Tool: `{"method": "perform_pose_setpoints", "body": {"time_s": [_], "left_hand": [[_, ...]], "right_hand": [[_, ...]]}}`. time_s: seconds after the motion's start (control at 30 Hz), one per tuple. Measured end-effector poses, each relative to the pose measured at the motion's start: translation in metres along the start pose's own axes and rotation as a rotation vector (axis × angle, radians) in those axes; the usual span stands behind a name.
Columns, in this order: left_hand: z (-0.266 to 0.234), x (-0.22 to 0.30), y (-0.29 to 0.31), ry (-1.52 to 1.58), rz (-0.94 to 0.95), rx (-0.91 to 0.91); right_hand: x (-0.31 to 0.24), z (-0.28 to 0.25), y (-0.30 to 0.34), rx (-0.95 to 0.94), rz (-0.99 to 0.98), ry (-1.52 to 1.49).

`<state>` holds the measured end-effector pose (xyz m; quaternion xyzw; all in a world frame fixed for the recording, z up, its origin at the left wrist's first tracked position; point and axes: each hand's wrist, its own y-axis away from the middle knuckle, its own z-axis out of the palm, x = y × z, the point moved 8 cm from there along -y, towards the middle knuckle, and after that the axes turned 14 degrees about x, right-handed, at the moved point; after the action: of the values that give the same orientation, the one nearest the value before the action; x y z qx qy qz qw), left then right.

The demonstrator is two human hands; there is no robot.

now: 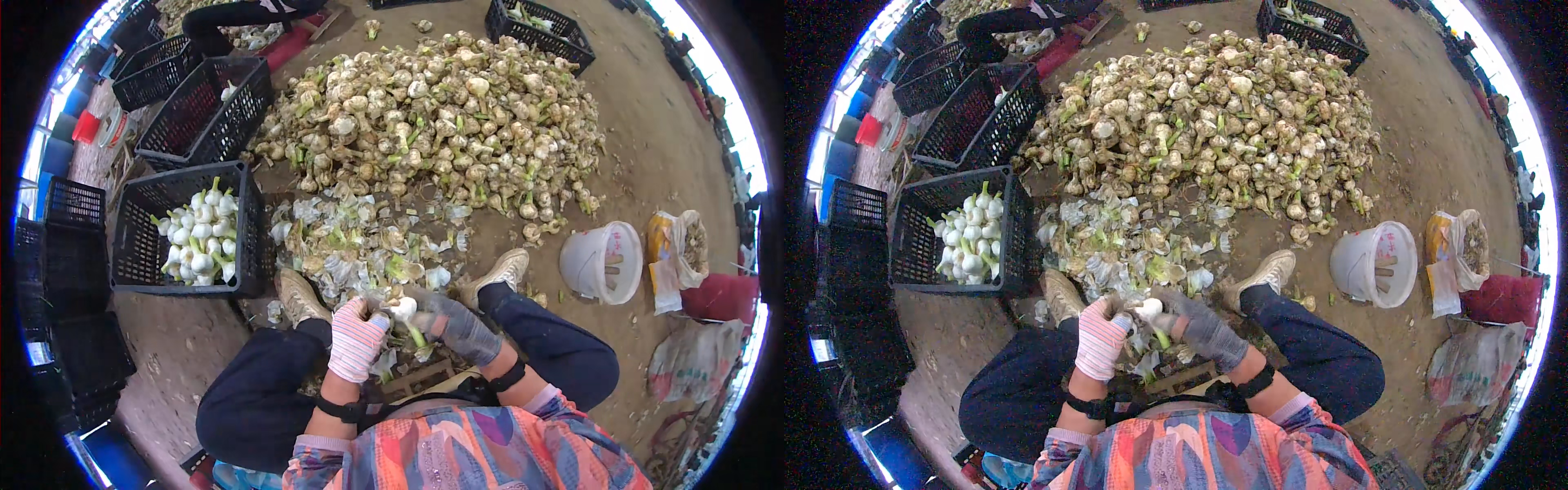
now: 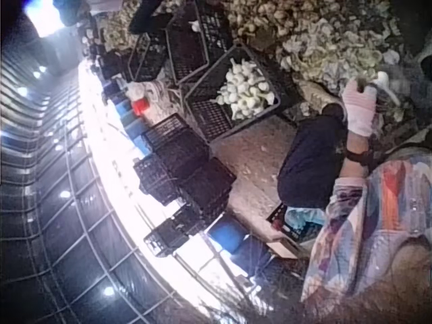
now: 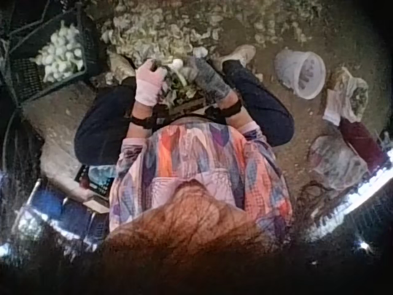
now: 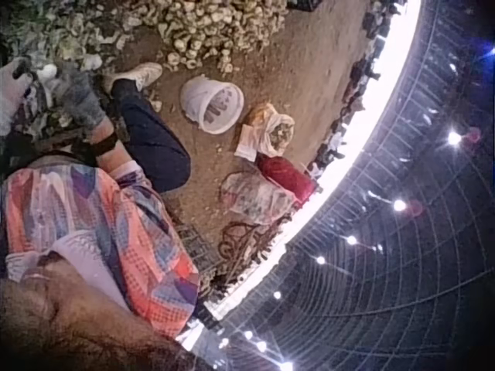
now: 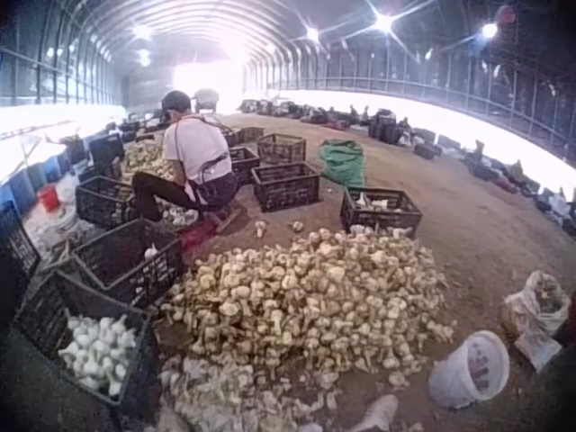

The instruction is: Peeling and trimming the roots and stems of garlic bulbs using a small paring knife.

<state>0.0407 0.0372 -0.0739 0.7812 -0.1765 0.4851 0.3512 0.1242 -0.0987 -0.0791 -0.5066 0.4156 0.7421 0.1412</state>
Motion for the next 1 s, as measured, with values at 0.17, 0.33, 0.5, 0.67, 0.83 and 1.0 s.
{"method": "perform_pose_setpoints", "body": {"time_s": [0.17, 0.33, 0.5, 0.67, 0.83, 1.0], "left_hand": [[-0.008, -0.017, -0.008, 0.391, -0.109, 0.122], [-0.032, -0.025, -0.014, 0.799, -0.517, 0.441], [0.003, 0.013, -0.01, 0.207, 0.134, 0.147], [0.013, -0.005, -0.017, -0.276, 0.217, 0.082], [-0.002, -0.099, -0.04, 0.441, -0.382, 0.384], [-0.027, -0.187, -0.066, 0.498, -0.39, 0.507]], "right_hand": [[0.009, -0.008, -0.006, 0.081, -0.077, 0.098], [0.02, -0.008, -0.011, 0.079, 0.027, -0.085], [-0.002, -0.002, -0.008, 0.247, -0.502, 0.649], [0.015, 0.004, -0.006, 0.134, -0.491, 0.788], [0.078, -0.019, -0.036, 0.166, -0.075, 0.206], [-0.042, 0.077, -0.102, 0.024, -0.439, 0.293]]}}
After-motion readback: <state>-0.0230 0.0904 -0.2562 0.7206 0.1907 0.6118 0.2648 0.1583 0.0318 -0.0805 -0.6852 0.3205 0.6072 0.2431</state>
